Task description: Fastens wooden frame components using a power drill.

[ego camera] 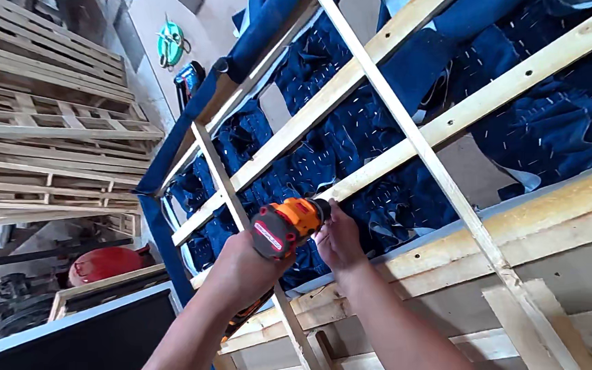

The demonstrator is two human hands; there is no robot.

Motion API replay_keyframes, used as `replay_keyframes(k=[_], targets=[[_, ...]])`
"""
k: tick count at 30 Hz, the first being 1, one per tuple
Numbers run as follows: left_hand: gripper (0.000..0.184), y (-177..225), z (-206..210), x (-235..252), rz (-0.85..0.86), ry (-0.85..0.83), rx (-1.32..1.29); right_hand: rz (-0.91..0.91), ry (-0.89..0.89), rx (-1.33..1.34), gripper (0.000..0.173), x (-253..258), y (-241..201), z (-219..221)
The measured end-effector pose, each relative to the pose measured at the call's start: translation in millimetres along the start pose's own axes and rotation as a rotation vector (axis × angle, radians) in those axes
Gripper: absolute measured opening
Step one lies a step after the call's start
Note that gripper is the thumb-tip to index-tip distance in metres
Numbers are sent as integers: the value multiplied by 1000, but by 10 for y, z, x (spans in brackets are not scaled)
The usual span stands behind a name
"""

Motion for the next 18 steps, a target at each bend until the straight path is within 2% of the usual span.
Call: replay_keyframes(k=[2, 4, 7, 9, 11, 15, 18], targets=[[21, 112, 0, -108, 24, 41, 108, 63, -47, -18, 40, -21, 50, -67], [30, 206, -61, -275, 10, 83, 60, 138, -156, -122, 48, -64, 67, -91], [36, -169, -217, -460, 30, 170, -93, 140, -229, -502, 59, -101, 29, -226], [36, -518, -281, -514, 5, 191, -193, 55, -177, -833, 52, -102, -112, -276], [38, -736, -278, -581, -1, 191, -247, 30, -49, -1074, 46, -72, -239, -271], [39, -943, -148, -636, -18, 203, -232, 66, 84, -1042, 61, 144, -262, -177], [33, -816, -48, -643, -25, 163, -252, -3, 87, -1130, 49, 144, -252, -137]])
Point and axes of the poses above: each hand's wrist, its own x-axis towards the middle knuckle, its own z-axis out of the palm, y = z × x, the point moved 7 cm from there along x, towards the middle knuckle, and after that the axes turned 10 degrees about -x, right-handed, at the moved point
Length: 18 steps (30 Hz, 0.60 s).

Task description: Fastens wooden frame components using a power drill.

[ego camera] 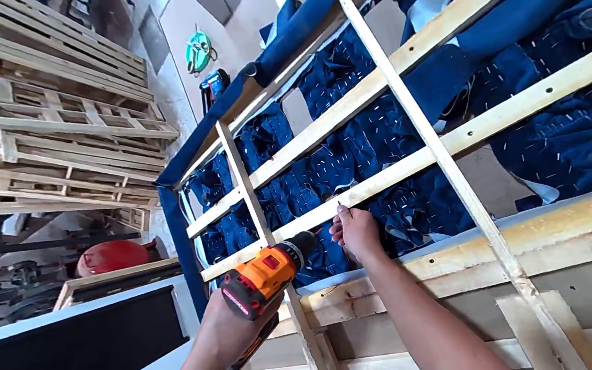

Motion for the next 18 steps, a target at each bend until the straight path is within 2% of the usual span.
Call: replay_keyframes(k=[1, 3, 5, 7, 12, 16, 18], targets=[[33, -19, 30, 1, 15, -3, -14, -42, -21, -5, 45, -6, 19, 13], [38, -99, 55, -6, 36, -13, -35, -94, -131, 148, 38, -14, 89, 84], [42, -130, 65, -13, 46, -26, -51, -56, -280, 371, 32, -48, 146, 169], [45, -95, 60, -3, 79, -8, -48, 18, -345, 514, 28, -81, 149, 206], [43, 81, 33, 2, 37, -4, -4, 49, -405, 797, 32, -161, 90, 319], [49, 55, 27, 27, 68, 16, 43, 11, -373, 861, 34, -262, -7, 354], [46, 42, 28, 50, 89, 39, 28, 18, -342, 904, 35, -259, -22, 379]])
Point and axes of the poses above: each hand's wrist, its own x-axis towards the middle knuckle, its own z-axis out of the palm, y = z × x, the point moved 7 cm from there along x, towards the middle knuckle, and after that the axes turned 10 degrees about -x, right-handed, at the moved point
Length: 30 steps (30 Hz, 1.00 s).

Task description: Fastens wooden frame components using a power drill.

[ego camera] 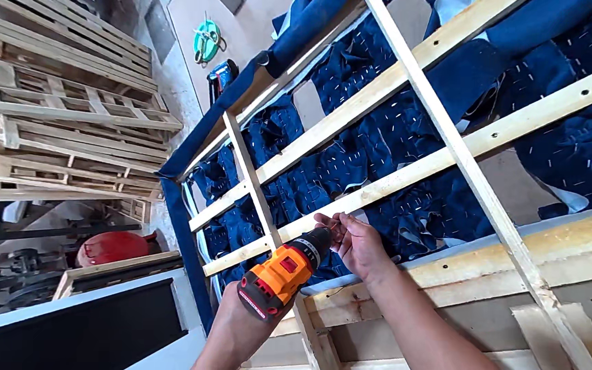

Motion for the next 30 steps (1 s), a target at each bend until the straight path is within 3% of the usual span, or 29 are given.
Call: replay_keyframes(k=[6, 13, 21, 30], targets=[[48, 9, 21, 29, 63, 37, 25, -23, 4, 22, 40, 48, 30, 25], [33, 124, 91, 162, 175, 54, 141, -54, 2, 73, 38, 113, 76, 68], [38, 168, 152, 69, 245, 92, 86, -24, 97, 348, 43, 26, 63, 137], [43, 141, 201, 4, 293, 86, 62, -10, 127, 382, 47, -30, 44, 131]])
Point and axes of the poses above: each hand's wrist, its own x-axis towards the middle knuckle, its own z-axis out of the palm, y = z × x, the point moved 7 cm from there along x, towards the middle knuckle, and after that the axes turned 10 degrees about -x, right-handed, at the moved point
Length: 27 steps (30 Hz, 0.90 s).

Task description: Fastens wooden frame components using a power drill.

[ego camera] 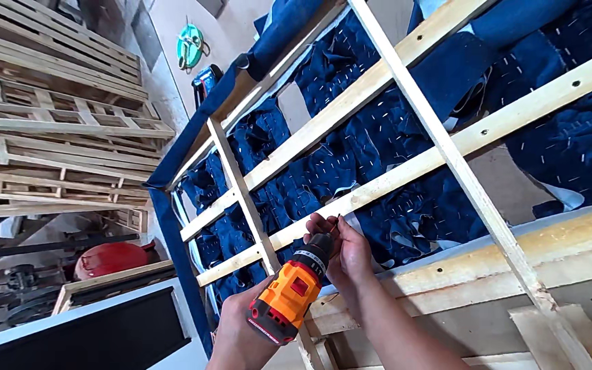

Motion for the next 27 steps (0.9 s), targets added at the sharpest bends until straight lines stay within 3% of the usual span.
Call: replay_keyframes(k=[13, 21, 25, 27], targets=[[39, 37, -17, -53, 48, 30, -36, -10, 29, 72, 44, -69, 44, 18], [42, -6, -41, -91, -14, 73, -50, -109, -6, -48, 44, -23, 94, -17], [47, -116, -65, 18, -151, -10, 4, -110, -73, -172, 44, 90, 96, -34], [39, -144, -73, 114, -78, -3, 51, -82, -91, -171, 44, 167, 92, -60]])
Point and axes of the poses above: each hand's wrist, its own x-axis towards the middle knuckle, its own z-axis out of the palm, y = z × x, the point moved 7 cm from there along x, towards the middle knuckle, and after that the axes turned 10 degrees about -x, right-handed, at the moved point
